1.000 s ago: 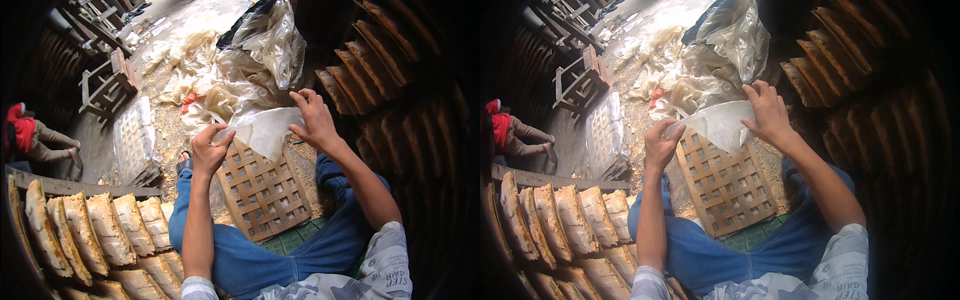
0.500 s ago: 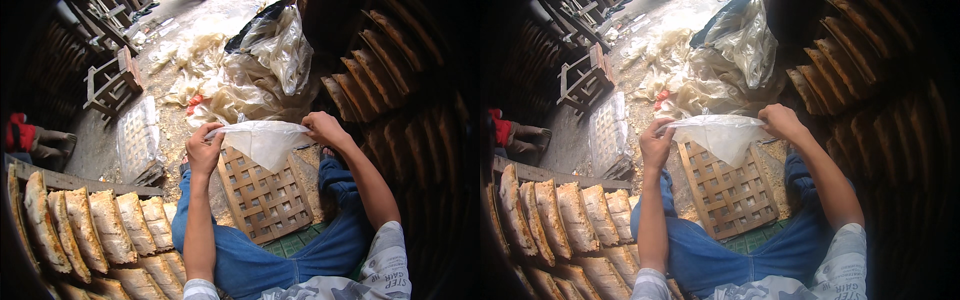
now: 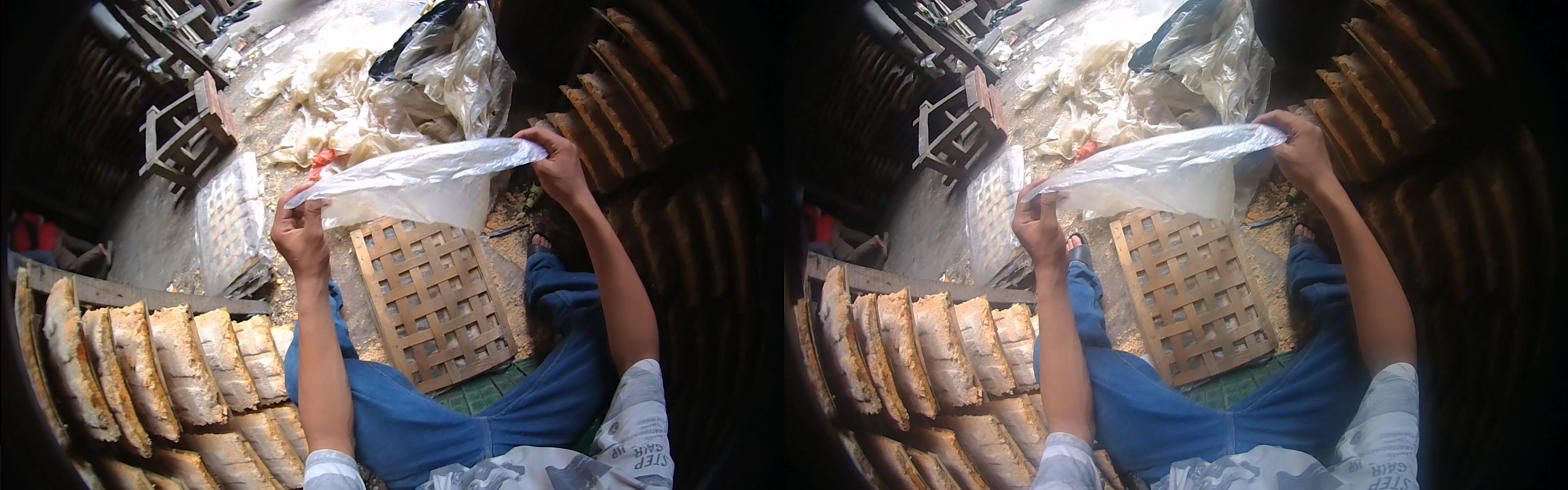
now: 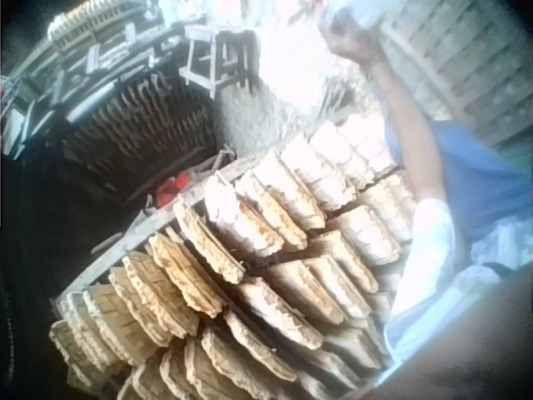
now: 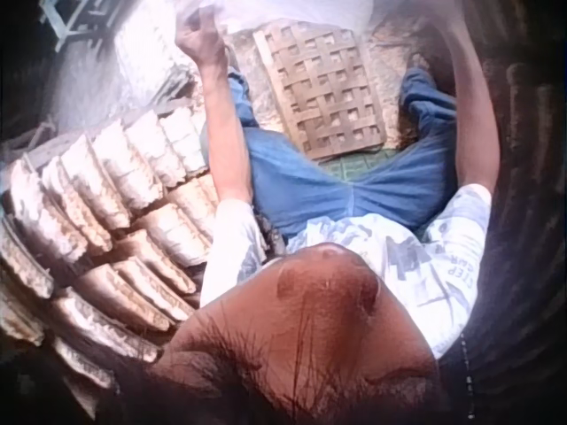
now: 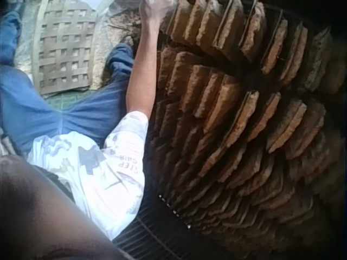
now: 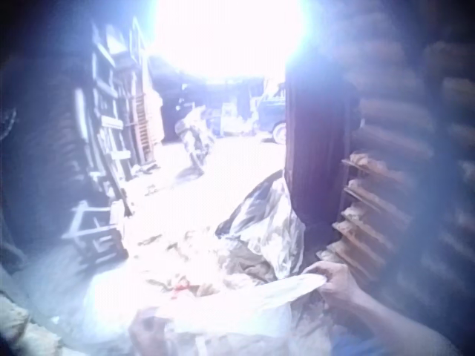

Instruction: The person sits on the floor and assembles a wooden lattice mold by placing a plastic sheet inside it, then positions a second lattice frame on top. The person presses the layers together and adjusts the frame alignment.

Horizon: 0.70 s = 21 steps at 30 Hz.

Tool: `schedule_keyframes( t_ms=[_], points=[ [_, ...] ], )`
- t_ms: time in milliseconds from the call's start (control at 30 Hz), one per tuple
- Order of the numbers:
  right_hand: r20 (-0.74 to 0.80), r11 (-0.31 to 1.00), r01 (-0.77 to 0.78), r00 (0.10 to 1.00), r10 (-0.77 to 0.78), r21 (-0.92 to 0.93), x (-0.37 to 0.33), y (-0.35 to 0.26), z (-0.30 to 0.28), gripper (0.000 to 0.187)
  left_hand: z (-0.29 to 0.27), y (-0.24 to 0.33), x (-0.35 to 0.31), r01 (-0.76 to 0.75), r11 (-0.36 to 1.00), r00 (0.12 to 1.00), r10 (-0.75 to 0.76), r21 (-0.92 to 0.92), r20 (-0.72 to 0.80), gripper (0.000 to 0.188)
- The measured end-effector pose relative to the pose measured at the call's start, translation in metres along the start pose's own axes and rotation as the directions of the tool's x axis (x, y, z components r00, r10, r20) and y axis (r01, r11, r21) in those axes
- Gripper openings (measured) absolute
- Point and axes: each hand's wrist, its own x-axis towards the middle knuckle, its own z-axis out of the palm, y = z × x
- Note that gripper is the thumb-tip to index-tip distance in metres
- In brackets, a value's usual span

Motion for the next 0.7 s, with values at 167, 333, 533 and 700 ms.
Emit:
schedule_keyframes(
  t_ms=[167,333,533,700],
  points=[
    [-0.101,0.931,0.038,0.995,-0.002,0.362,0.0,-0.004,0.002,0.034,0.005,0.003,0.005,0.008,0.986,0.999,-0.015,-0.164,-0.042,0.028],
    [-0.207,0.864,0.04,0.976,0.075,0.502,-0.003,-0.022,0.011,0.027,0.004,0.007,0.005,0.007,0.97,0.998,-0.023,-0.242,-0.066,0.024],
    [-0.26,0.866,0.061,0.962,0.082,0.497,-0.004,-0.023,0.004,0.013,0.003,0.013,0.005,0.119,0.919,0.992,-0.128,-0.375,0.001,0.017],
    [-0.184,0.851,-0.005,0.976,0.119,0.526,-0.007,-0.019,0.004,0.015,-0.003,0.011,0.004,0.145,0.906,0.989,-0.145,-0.398,0.03,0.018]
  ],
)
